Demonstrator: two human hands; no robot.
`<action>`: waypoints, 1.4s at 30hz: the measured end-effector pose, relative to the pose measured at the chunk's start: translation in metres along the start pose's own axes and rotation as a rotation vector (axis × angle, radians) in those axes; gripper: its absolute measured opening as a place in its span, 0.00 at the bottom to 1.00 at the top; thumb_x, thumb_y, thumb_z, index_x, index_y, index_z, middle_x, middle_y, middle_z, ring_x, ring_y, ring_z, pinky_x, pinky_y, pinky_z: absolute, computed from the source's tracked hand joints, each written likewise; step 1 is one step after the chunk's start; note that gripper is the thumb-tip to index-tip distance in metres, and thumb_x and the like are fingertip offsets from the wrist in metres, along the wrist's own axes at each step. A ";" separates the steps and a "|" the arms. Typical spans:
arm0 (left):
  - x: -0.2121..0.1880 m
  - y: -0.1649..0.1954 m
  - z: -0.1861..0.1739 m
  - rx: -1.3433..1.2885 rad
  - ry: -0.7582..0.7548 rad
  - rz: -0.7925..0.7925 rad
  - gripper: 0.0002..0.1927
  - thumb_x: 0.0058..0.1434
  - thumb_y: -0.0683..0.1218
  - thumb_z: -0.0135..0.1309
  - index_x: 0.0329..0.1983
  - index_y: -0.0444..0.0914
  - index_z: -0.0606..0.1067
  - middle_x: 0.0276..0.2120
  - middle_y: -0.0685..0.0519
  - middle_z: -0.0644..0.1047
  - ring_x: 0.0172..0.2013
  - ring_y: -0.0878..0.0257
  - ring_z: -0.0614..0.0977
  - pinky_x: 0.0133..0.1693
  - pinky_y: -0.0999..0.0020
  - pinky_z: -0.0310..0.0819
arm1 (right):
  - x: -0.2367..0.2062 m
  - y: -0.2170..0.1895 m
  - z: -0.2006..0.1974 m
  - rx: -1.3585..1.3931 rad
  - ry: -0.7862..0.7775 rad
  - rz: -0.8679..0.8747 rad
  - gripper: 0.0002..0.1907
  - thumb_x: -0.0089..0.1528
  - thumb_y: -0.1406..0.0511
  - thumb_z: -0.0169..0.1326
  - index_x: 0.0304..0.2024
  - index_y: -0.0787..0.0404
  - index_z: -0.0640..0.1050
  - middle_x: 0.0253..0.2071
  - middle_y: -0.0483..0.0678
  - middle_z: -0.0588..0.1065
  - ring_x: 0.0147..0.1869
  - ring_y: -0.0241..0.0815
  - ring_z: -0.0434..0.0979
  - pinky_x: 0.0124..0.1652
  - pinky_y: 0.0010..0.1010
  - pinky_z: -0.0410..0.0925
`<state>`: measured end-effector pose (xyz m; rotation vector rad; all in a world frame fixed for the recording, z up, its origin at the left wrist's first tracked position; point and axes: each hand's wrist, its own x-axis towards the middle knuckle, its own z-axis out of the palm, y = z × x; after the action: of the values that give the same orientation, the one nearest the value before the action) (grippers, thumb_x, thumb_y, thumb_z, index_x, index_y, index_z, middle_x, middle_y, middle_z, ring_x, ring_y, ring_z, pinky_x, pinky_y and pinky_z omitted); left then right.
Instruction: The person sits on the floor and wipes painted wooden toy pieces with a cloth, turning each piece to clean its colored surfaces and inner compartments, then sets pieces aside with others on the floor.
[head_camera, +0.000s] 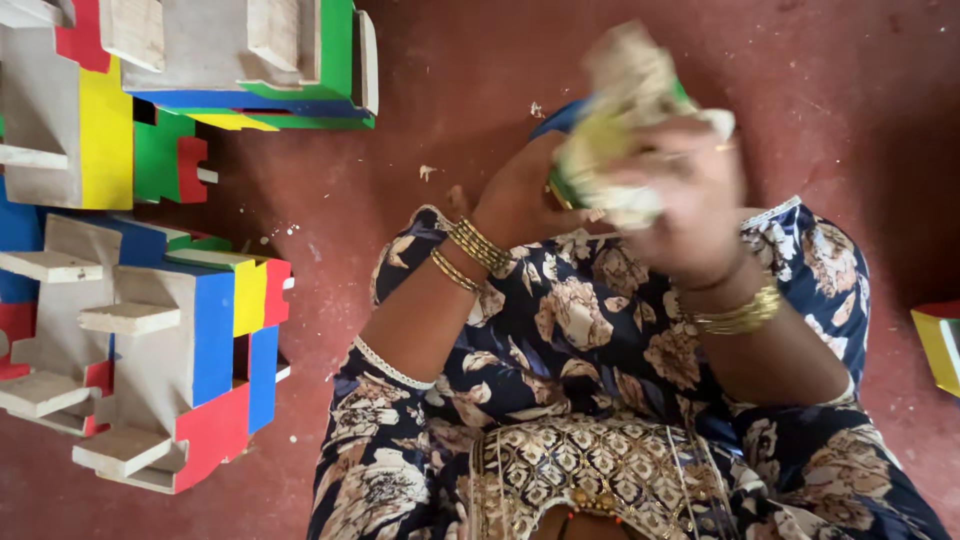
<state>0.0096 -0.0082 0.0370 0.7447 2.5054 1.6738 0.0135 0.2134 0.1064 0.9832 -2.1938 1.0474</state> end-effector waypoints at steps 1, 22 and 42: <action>0.002 -0.002 0.002 0.029 -0.034 0.019 0.35 0.50 0.50 0.70 0.60 0.39 0.70 0.53 0.47 0.77 0.54 0.51 0.81 0.56 0.59 0.76 | 0.007 -0.009 0.006 0.019 -0.093 -0.048 0.13 0.69 0.66 0.63 0.55 0.53 0.78 0.58 0.50 0.70 0.59 0.45 0.72 0.53 0.33 0.70; 0.016 -0.012 0.012 0.195 -0.012 0.073 0.35 0.52 0.55 0.71 0.57 0.39 0.69 0.52 0.46 0.75 0.54 0.49 0.78 0.56 0.54 0.73 | 0.016 0.012 0.005 -0.220 -0.192 0.063 0.17 0.53 0.59 0.63 0.45 0.54 0.80 0.49 0.51 0.78 0.58 0.52 0.75 0.55 0.46 0.67; 0.064 -0.133 0.052 -0.428 -0.027 -0.855 0.51 0.60 0.77 0.25 0.48 0.32 0.82 0.47 0.38 0.83 0.51 0.46 0.84 0.52 0.52 0.74 | -0.094 0.196 -0.073 0.643 0.110 0.447 0.17 0.64 0.75 0.57 0.55 0.63 0.73 0.50 0.53 0.76 0.50 0.42 0.79 0.50 0.31 0.74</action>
<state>-0.0806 0.0221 -0.0868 -0.3085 1.8698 1.6841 -0.0739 0.3949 -0.0032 0.6507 -2.0620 2.0450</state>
